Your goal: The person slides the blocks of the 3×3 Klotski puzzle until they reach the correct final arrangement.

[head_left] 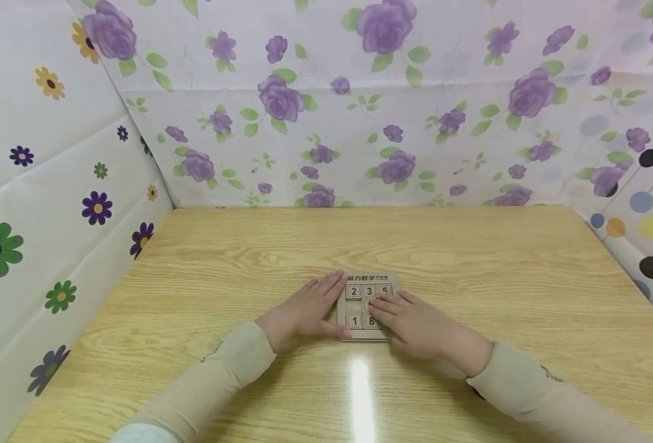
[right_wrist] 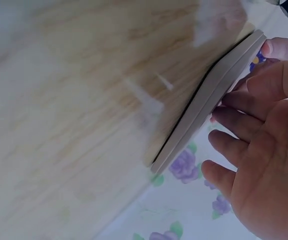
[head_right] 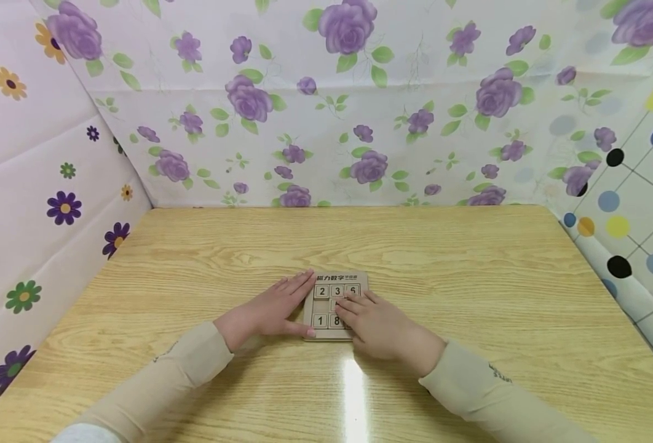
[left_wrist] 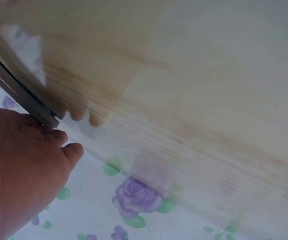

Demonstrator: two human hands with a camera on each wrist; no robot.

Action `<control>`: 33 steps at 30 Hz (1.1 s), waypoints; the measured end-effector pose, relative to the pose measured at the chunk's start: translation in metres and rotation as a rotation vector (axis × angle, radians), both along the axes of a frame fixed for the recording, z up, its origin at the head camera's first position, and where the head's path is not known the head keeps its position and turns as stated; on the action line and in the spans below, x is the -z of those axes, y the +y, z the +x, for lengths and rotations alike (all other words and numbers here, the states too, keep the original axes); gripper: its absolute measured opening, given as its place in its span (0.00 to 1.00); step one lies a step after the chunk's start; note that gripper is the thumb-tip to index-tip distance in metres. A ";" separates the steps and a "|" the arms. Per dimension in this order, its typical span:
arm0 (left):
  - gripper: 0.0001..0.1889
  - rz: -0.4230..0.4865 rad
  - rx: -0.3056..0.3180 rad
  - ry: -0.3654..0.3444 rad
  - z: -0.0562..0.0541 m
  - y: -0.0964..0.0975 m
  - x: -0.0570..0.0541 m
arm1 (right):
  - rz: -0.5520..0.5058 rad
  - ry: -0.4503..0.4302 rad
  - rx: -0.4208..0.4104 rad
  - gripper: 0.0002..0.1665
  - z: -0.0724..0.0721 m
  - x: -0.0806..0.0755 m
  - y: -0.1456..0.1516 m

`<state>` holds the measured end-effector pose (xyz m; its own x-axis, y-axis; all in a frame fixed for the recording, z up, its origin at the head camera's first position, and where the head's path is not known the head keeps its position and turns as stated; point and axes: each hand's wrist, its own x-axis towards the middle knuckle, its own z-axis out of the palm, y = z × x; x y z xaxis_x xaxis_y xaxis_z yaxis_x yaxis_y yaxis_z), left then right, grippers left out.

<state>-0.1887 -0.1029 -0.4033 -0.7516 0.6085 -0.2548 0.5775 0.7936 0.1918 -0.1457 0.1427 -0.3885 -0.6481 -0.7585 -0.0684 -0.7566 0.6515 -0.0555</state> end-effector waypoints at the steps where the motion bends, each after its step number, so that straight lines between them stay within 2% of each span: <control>1: 0.57 0.001 0.001 0.000 0.000 0.000 0.000 | 0.005 0.006 -0.001 0.31 0.001 0.000 -0.001; 8: 0.57 0.007 0.002 -0.005 0.001 0.000 -0.001 | 0.040 0.067 -0.059 0.32 0.011 -0.001 -0.009; 13: 0.57 0.017 0.003 0.003 0.001 -0.001 -0.001 | 0.040 0.078 -0.096 0.33 0.020 -0.003 -0.016; 17: 0.58 0.016 0.009 0.008 0.000 -0.001 -0.001 | 0.037 0.076 -0.093 0.32 0.023 -0.001 -0.019; 24: 0.57 0.017 -0.002 -0.007 0.000 -0.001 0.000 | 0.041 0.077 -0.073 0.30 0.014 0.003 -0.021; 33: 0.57 0.004 0.005 0.000 -0.001 -0.001 0.000 | 0.040 0.038 -0.035 0.31 0.001 0.005 -0.023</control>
